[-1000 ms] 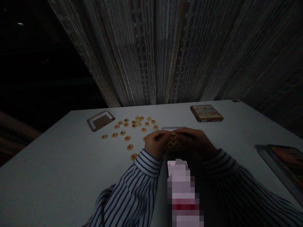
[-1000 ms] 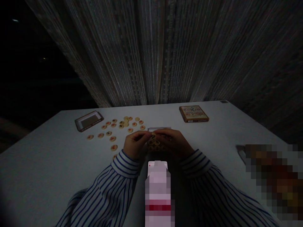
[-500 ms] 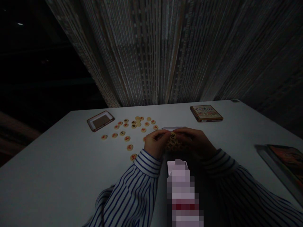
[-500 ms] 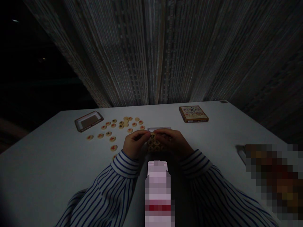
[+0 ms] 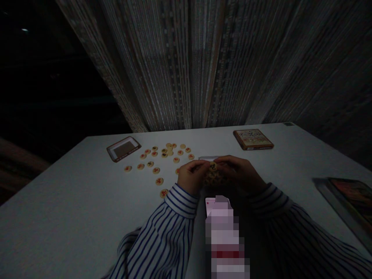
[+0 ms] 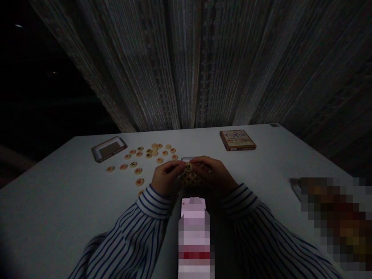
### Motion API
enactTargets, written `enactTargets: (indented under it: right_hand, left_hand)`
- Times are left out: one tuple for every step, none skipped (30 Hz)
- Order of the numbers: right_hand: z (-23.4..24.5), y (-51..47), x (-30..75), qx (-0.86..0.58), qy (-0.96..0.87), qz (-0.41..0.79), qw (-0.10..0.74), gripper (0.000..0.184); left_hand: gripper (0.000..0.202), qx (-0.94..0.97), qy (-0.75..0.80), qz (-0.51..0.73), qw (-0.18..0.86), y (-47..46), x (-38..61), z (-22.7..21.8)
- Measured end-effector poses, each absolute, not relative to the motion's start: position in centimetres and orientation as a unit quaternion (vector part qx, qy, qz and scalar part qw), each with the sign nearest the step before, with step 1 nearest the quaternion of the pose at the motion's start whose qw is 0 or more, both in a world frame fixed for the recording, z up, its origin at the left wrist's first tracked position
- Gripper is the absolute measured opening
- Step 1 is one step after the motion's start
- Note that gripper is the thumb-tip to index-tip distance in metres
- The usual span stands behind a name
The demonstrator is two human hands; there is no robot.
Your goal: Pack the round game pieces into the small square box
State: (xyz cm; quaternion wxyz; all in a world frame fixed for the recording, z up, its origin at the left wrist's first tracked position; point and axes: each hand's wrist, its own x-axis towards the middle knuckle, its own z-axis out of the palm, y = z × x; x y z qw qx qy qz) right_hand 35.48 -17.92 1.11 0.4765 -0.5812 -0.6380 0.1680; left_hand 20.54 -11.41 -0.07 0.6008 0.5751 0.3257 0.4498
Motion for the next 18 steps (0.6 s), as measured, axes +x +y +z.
enactTargets:
  right_hand:
    - [1.13,-17.92,35.5,-0.579,-0.639,0.167,0.477,0.021]
    - [1.15,-17.93,35.51,-0.579,-0.64,0.168,0.477,0.021]
    - [1.16,-17.94,35.52,-0.579,-0.639,0.17,0.477,0.021]
    - [1.18,-17.96,35.53,-0.579,-0.639,0.174,0.476,0.021]
    - [1.19,-17.97,35.54,-0.579,-0.638,0.177,0.476,0.021]
    - [1.2,-17.99,35.54,-0.577,-0.637,0.181,0.477,0.022]
    - [1.2,-18.01,35.55,-0.575,-0.638,0.183,0.479,0.022]
    - [1.19,-18.02,35.55,-0.572,-0.638,0.185,0.481,0.022]
    - [1.19,-18.03,35.54,-0.569,-0.639,0.187,0.483,0.022]
    - [1.2,-18.03,35.53,-0.568,-0.639,0.187,0.483,0.022]
    - [1.21,-18.03,35.51,-0.568,-0.639,0.185,0.484,0.021]
    - [1.23,-18.03,35.5,-0.568,-0.64,0.181,0.484,0.021]
    - [1.26,-18.02,35.49,-0.569,-0.641,0.175,0.484,0.021]
    - [1.3,-18.02,35.49,-0.571,-0.643,0.168,0.483,0.02]
    - [1.34,-18.02,35.49,-0.571,-0.645,0.162,0.481,0.02]
    - [1.4,-18.02,35.49,-0.57,-0.649,0.159,0.479,0.02]
    - [1.45,-18.02,35.5,-0.568,-0.652,0.158,0.476,0.02]
    - [1.49,-18.03,35.5,-0.567,-0.655,0.158,0.474,0.02]
  left_hand:
    - [0.014,0.576,0.324,0.45,0.6,-11.41,20.54,-0.09]
    - [0.014,0.577,0.323,0.449,0.601,-11.42,20.55,-0.11]
    - [0.014,0.577,0.32,0.448,0.603,-11.43,20.57,-0.13]
    - [0.015,0.575,0.319,0.449,0.605,-11.44,20.59,-0.16]
    - [0.015,0.574,0.318,0.448,0.608,-11.45,20.61,-0.19]
    - [0.016,0.571,0.318,0.448,0.61,-11.46,20.62,-0.21]
    - [0.016,0.569,0.32,0.447,0.612,-11.47,20.63,-0.23]
    - [0.016,0.568,0.322,0.446,0.613,-11.47,20.63,-0.25]
    - [0.016,0.567,0.324,0.445,0.613,-11.47,20.62,-0.26]
    - [0.016,0.569,0.324,0.442,0.613,-11.47,20.6,-0.27]
    - [0.016,0.57,0.322,0.441,0.614,-11.46,20.58,-0.27]
    - [0.015,0.57,0.32,0.441,0.615,-11.44,20.56,-0.28]
    - [0.015,0.57,0.318,0.44,0.617,-11.42,20.54,-0.28]
    - [0.015,0.569,0.317,0.44,0.618,-11.41,20.53,-0.29]
    - [0.015,0.569,0.318,0.439,0.618,-11.4,20.53,-0.3]
    - [0.015,0.569,0.319,0.437,0.62,-11.39,20.54,-0.3]
    - [0.015,0.569,0.319,0.435,0.621,-11.38,20.55,-0.3]
    - [0.015,0.569,0.319,0.433,0.622,-11.38,20.56,-0.3]
